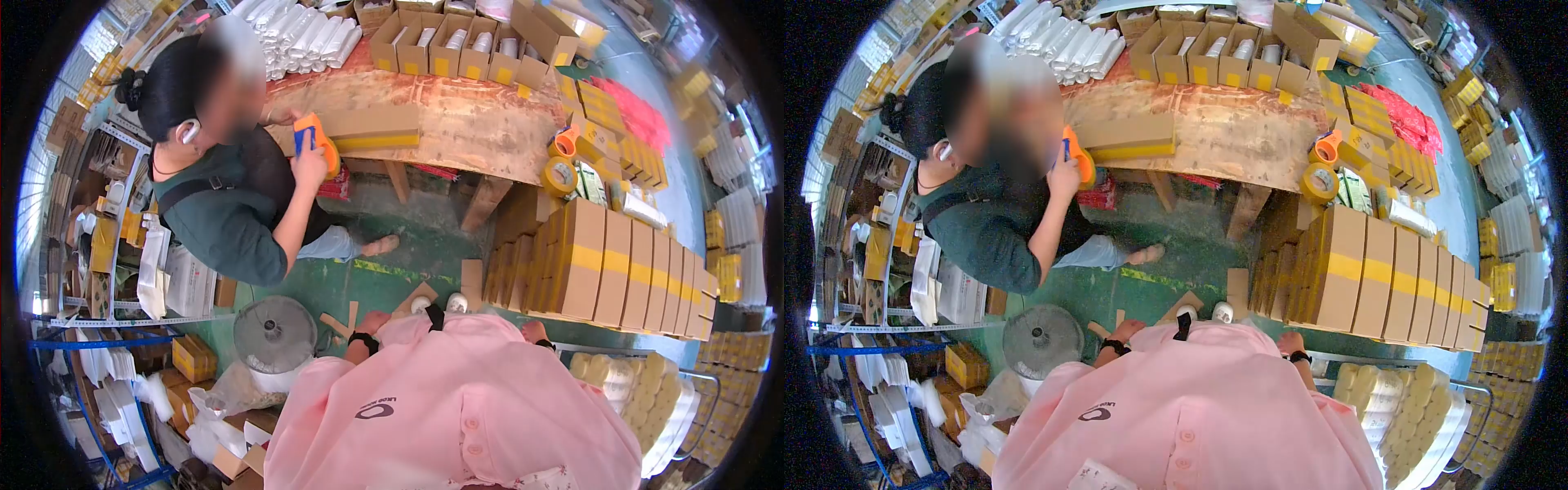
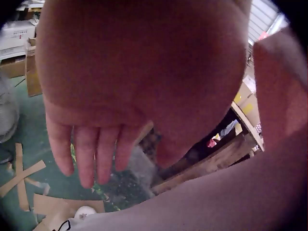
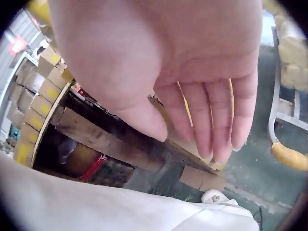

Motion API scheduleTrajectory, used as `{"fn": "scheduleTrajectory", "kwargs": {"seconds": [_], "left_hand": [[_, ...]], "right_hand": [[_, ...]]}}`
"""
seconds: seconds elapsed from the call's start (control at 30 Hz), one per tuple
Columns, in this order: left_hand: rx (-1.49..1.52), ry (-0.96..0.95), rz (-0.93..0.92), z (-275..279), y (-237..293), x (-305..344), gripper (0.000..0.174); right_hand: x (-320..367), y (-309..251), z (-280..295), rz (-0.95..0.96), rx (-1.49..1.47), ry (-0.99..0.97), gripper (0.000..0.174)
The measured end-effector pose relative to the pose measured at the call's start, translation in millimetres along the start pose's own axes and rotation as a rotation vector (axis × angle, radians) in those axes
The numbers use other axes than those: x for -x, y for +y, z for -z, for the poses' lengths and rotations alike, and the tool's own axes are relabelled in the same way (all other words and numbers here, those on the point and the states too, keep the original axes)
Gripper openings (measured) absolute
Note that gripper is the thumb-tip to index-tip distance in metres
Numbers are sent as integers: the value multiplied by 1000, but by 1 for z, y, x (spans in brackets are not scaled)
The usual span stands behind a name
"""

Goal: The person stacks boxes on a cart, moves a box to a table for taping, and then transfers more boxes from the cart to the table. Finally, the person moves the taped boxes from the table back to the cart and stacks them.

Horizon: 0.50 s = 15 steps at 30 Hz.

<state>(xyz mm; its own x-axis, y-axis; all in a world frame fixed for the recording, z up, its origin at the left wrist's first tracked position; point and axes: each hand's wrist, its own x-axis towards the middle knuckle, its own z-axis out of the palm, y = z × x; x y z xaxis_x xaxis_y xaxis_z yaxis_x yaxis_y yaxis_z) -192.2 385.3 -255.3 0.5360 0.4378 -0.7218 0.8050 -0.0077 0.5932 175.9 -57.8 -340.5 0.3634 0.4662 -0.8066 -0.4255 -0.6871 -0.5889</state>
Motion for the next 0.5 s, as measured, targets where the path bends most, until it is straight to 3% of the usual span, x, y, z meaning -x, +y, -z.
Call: {"fn": "scheduleTrajectory", "kwargs": {"seconds": [0.07,0.1,0.27,0.33,0.43,0.5], "left_hand": [[2,-18,25,-4,-4,-1,38],[-39,-23,14,-5,-1,3,38],[-152,-75,-170,-12,-19,5,34],[-271,-66,-59,-13,-9,13,32],[-524,-32,-252,-13,-8,22,30],[-550,-80,-259,-9,5,33,30]], "right_hand": [[-39,41,17,218,443,-102,16],[-37,37,15,216,522,-95,16],[-1,-21,-10,-145,-97,-3,18],[5,-31,-14,-187,-188,-4,19],[10,-41,-16,-218,-262,-18,22],[10,-42,-15,-230,-299,-29,24]]}}
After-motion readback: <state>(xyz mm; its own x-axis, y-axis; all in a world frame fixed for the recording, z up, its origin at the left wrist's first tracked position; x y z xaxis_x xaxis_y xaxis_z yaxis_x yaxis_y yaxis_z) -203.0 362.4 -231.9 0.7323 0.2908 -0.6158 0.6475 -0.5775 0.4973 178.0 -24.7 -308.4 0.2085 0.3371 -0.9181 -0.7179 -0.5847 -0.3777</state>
